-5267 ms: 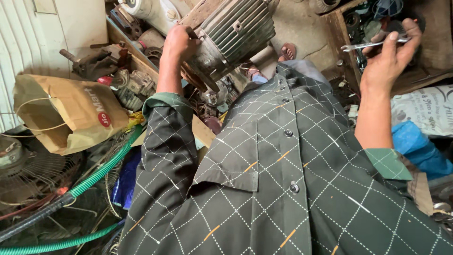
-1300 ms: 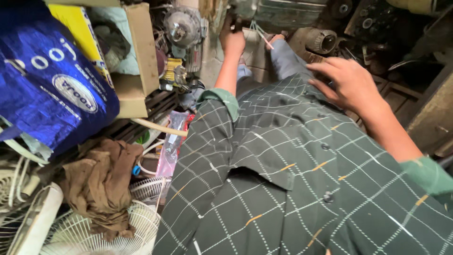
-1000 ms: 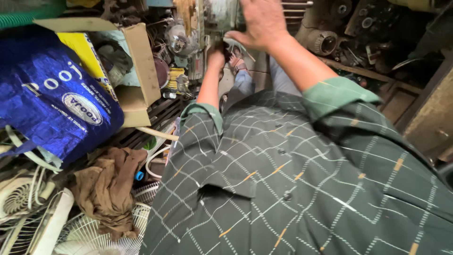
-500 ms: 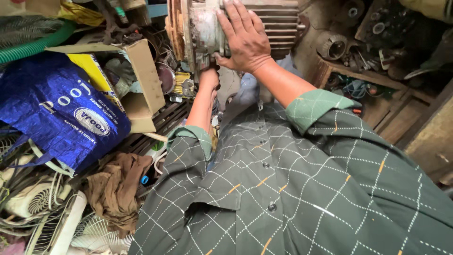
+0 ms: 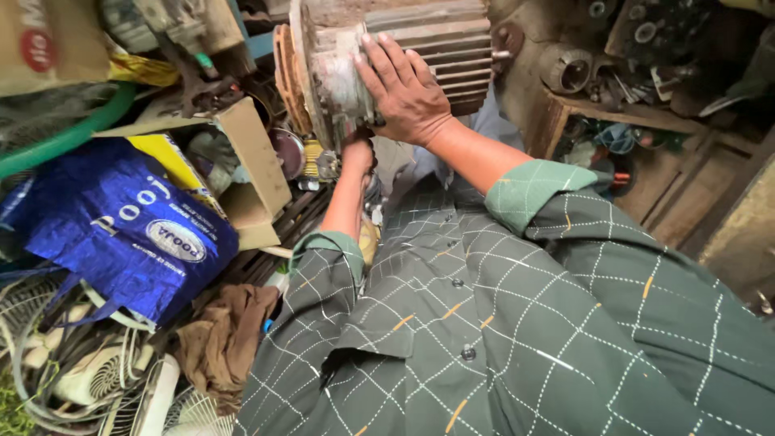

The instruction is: The person uses a wrench to loosen and remove bolts from an electric motor mounted on a wooden stand. They then disconnect yellow wires, lift the motor off the stand, and separate the motor housing from the internal rotor assembly.

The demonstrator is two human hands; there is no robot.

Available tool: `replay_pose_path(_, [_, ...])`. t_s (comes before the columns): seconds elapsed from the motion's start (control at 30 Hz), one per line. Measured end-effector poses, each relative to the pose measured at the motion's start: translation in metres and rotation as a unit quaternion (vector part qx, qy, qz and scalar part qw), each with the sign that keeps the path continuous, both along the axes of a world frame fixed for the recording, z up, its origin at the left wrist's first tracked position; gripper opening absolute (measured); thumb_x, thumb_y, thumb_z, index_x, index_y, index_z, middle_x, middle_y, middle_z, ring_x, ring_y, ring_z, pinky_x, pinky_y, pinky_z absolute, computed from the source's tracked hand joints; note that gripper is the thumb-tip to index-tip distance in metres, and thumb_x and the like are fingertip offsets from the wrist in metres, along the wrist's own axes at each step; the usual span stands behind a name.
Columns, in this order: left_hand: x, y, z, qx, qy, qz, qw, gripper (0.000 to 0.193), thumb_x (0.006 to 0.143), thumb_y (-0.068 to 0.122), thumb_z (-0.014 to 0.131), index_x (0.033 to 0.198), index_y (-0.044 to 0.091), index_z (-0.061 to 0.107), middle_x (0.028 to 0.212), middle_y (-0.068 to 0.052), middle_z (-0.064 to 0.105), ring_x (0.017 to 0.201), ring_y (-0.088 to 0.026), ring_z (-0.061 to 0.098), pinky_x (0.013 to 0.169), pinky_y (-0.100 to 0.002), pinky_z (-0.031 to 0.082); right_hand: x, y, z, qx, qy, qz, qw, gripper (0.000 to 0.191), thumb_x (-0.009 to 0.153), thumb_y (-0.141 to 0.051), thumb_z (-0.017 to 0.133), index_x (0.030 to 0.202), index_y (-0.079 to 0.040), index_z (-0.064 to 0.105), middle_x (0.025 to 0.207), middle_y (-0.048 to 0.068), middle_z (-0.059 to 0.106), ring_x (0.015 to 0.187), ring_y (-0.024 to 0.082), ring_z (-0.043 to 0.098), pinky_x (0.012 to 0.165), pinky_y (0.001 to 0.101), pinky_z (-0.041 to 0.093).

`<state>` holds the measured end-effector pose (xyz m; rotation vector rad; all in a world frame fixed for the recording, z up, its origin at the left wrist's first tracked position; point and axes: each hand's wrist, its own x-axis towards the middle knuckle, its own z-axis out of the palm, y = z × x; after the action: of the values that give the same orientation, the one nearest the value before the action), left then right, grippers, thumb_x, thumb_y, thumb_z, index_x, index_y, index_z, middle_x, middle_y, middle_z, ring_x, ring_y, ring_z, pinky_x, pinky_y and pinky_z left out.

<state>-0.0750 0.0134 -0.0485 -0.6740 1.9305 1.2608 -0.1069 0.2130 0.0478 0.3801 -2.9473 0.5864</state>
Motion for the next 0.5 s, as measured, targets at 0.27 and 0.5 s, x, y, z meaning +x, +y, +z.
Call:
replay_pose_path(0.27, [-0.009, -0.002, 0.005, 0.089, -0.165, 0.200, 0.962, 0.022, 0.098, 0.022, 0.051, 0.092, 0.007, 0.066, 0.070, -0.007, 0.061, 0.053, -0.018, 0.055, 0.047, -0.033, 0.044, -0.007, -0.005, 0.003, 0.001, -0.026, 0.004, 1.000, 0.106, 0.077, -0.060, 0.087, 0.158, -0.007, 0.043, 0.168, 0.015, 0.037, 0.156, 0.034, 0.034, 0.124, 0.0456, 0.024])
replay_pose_path(0.5, [-0.024, -0.007, 0.032, 0.154, -0.225, 0.155, 0.950, 0.042, 0.101, 0.035, 0.050, 0.086, 0.001, 0.069, 0.070, -0.009, 0.067, 0.051, -0.016, 0.059, 0.045, -0.029, 0.044, -0.003, -0.001, 0.003, 0.008, -0.009, 0.008, 1.000, 0.107, 0.072, -0.057, 0.087, 0.156, -0.005, 0.044, 0.163, 0.016, 0.037, 0.154, 0.034, 0.033, 0.123, 0.0466, 0.025])
